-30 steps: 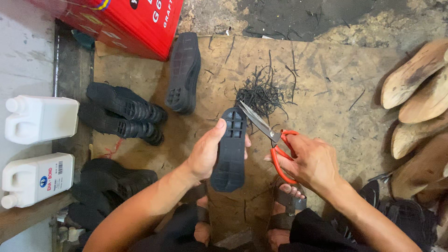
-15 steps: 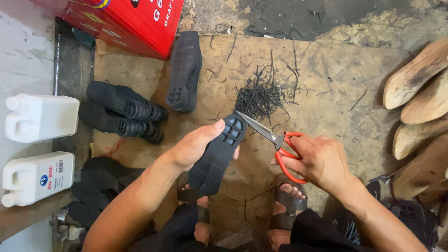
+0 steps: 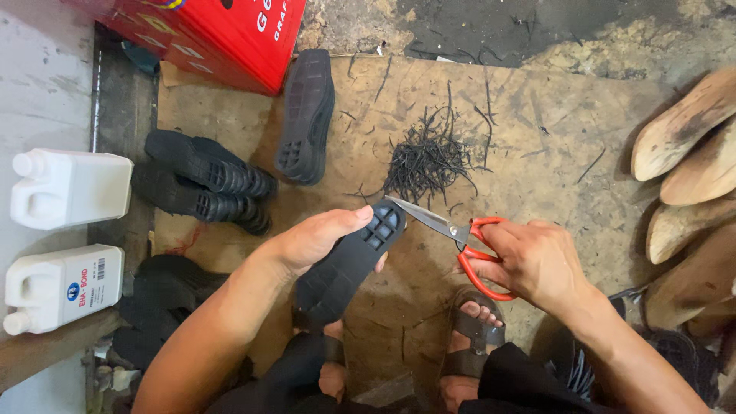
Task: The person trims excess rubber flashing from the edges of black shoe soles using red-handled scissors, rotating each sole to cut around its perimeter, and sets finished soles aside while trimmings accumulate on the workbench.
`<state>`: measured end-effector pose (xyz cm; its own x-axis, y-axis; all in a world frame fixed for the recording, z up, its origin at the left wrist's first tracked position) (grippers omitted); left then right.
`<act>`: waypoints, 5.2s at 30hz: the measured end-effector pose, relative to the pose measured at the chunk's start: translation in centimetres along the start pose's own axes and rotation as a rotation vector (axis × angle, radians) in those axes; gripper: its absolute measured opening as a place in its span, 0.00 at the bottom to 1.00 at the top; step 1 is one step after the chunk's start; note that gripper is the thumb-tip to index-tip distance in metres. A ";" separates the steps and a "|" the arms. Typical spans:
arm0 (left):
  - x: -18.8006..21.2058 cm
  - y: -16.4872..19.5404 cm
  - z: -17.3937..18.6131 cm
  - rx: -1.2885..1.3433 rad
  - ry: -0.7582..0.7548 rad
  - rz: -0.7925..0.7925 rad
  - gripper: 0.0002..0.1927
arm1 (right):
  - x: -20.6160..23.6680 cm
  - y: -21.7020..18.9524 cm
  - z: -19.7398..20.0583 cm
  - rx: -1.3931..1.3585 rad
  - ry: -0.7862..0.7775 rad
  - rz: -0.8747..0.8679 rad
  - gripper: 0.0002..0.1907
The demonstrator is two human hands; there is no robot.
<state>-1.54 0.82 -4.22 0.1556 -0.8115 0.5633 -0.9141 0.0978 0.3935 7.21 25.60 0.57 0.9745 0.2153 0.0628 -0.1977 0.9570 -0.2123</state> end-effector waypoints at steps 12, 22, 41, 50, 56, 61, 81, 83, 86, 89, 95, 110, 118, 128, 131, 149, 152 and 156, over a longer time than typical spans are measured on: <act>5.7 9.9 3.3 -0.571 0.541 -1.277 0.32 | 0.8 0.9 -1.6 -0.092 -0.002 -0.235 0.19; 3.4 6.0 11.0 -1.120 1.080 -0.957 0.22 | 0.5 0.2 -2.7 -0.143 -0.102 -0.287 0.21; -1.3 11.8 13.4 -0.267 0.923 -0.138 0.34 | 0.3 0.7 -5.7 -0.178 -0.238 -0.305 0.21; -4.1 11.7 13.0 -0.188 0.726 -0.087 0.32 | 0.0 0.6 -6.3 -0.212 -0.284 -0.280 0.20; -3.9 11.7 12.3 -0.591 0.989 -0.337 0.38 | 0.1 0.8 -5.8 -0.240 -0.272 -0.322 0.20; -3.6 9.4 9.4 -1.357 1.102 -0.338 0.47 | 0.3 1.5 -6.2 -0.174 -0.278 -0.362 0.20; -3.6 5.0 8.8 -1.088 0.956 -0.490 0.38 | 0.4 3.3 -15.0 -0.110 -0.477 -0.355 0.26; -1.6 3.1 7.5 -0.689 0.794 -0.555 0.37 | 0.8 3.9 -15.2 -0.085 -0.500 -0.379 0.25; 2.2 1.4 4.2 -0.300 0.458 -0.760 0.30 | 0.7 4.3 -15.5 -0.006 -0.469 -0.317 0.27; 7.6 -0.2 3.2 0.108 0.457 -0.830 0.29 | 1.3 4.9 -15.9 -0.044 -0.440 -0.322 0.27; 15.6 -2.0 5.6 0.796 0.529 -1.165 0.24 | 1.0 5.1 -16.3 0.020 -0.414 -0.294 0.31; 14.6 -6.8 19.6 1.100 1.160 -0.898 0.16 | 1.2 5.0 -15.9 0.018 -0.461 -0.319 0.30; 15.7 -6.5 19.6 1.020 1.374 -0.959 0.15 | 1.3 5.0 -16.1 0.020 -0.454 -0.314 0.29; 20.3 -1.5 14.1 -0.629 1.335 -0.998 0.21 | 1.2 4.9 -15.8 -0.017 -0.518 -0.385 0.26; 18.9 0.7 16.9 -0.831 1.310 -0.366 0.13 | 0.7 4.6 -15.4 0.000 -0.473 -0.339 0.28; 14.8 -0.5 20.5 -1.562 0.636 0.882 0.32 | 0.7 3.7 -15.6 -0.121 -0.483 -0.369 0.24; 14.2 -0.6 20.6 -1.549 0.590 0.927 0.34 | 1.1 3.8 -16.3 -0.109 -0.574 -0.400 0.24; 13.7 -0.9 20.9 -1.577 0.512 0.925 0.36 | 0.9 3.6 -15.9 -0.174 -0.530 -0.352 0.25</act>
<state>-6.40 -22.38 -12.06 0.2364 -0.0074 0.9716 0.3182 0.9454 -0.0702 9.09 26.16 -15.68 0.7850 0.0039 0.6194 0.1867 0.9520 -0.2426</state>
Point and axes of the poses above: each hand's wrist, its own x-axis away from the middle knuckle, its own z-axis out of the back of the hand, y = z × x, the point moved 6 cm from there along -x, towards the middle knuckle, and after that the axes turned 14 degrees about x, right-handed, at the moved point
